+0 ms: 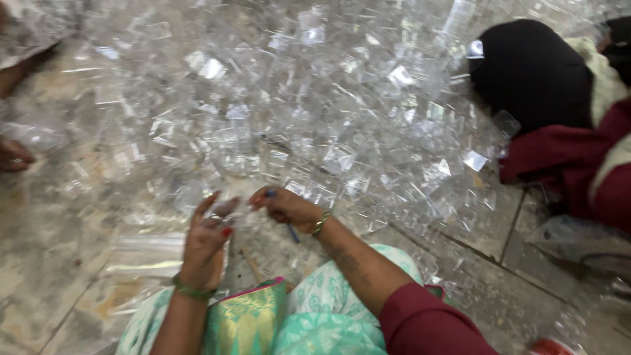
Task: The person sits on the floor among large piles of clear plastic boxes and trims excess plastic from the edges of each box using a small blade held in one hand, placing finished boxes aside and picking up the next box.
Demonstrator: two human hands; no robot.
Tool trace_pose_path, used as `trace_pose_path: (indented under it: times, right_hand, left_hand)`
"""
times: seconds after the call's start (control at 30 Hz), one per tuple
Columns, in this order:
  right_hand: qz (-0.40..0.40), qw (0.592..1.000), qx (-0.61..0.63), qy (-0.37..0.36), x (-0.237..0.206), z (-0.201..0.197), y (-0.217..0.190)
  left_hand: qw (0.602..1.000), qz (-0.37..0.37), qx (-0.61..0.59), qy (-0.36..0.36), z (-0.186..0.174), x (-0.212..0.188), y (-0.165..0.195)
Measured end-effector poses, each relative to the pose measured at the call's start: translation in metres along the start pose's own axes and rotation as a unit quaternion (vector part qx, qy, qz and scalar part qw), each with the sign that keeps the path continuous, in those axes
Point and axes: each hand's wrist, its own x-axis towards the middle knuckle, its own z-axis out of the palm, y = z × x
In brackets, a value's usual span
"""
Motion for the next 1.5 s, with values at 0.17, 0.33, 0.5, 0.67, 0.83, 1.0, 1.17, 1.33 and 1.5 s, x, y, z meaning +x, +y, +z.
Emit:
trace_pose_path:
  times: [0.17, 0.33, 0.5, 0.67, 0.83, 1.0, 1.17, 1.33, 1.5]
  right_hand:
    - [0.034, 0.981, 0.145, -0.128, 0.001, 0.021, 0.028]
    - [0.044, 0.965, 0.227, -0.121, 0.004, 0.025, 0.025]
    - [-0.008, 0.944, 0.265, -0.195, 0.002, 0.029, 0.022]
    - [-0.02, 0.953, 0.241, -0.18, 0.002, 0.03, 0.021]
    - [-0.019, 0.918, 0.323, -0.23, -0.002, 0.036, 0.019]
    - [-0.031, 0.935, 0.291, -0.202, -0.004, 0.04, 0.019]
    - [-0.052, 0.956, 0.236, -0.165, -0.002, 0.035, 0.018]
    - [-0.08, 0.993, -0.017, -0.084, -0.007, 0.041, 0.014]
    - [-0.163, 0.966, -0.142, -0.143, -0.014, 0.055, 0.012]
  left_hand:
    - [0.999, 0.023, 0.037, 0.002, 0.002, -0.004, 0.007]
    - [1.0, 0.011, 0.006, -0.01, -0.018, -0.003, -0.005]
    - [0.994, 0.068, 0.031, -0.074, -0.066, 0.013, -0.029]
    - [0.997, 0.052, -0.019, -0.046, -0.101, 0.011, -0.049]
    - [0.997, 0.018, -0.067, -0.032, -0.108, 0.01, -0.052]
    - [0.989, -0.035, -0.141, -0.008, -0.091, 0.012, -0.047]
    - [0.997, -0.042, -0.054, 0.025, -0.074, 0.017, -0.032]
    - [0.998, 0.016, 0.031, 0.047, -0.07, 0.014, -0.025]
    - [0.989, 0.067, 0.11, 0.078, -0.075, 0.005, -0.027]
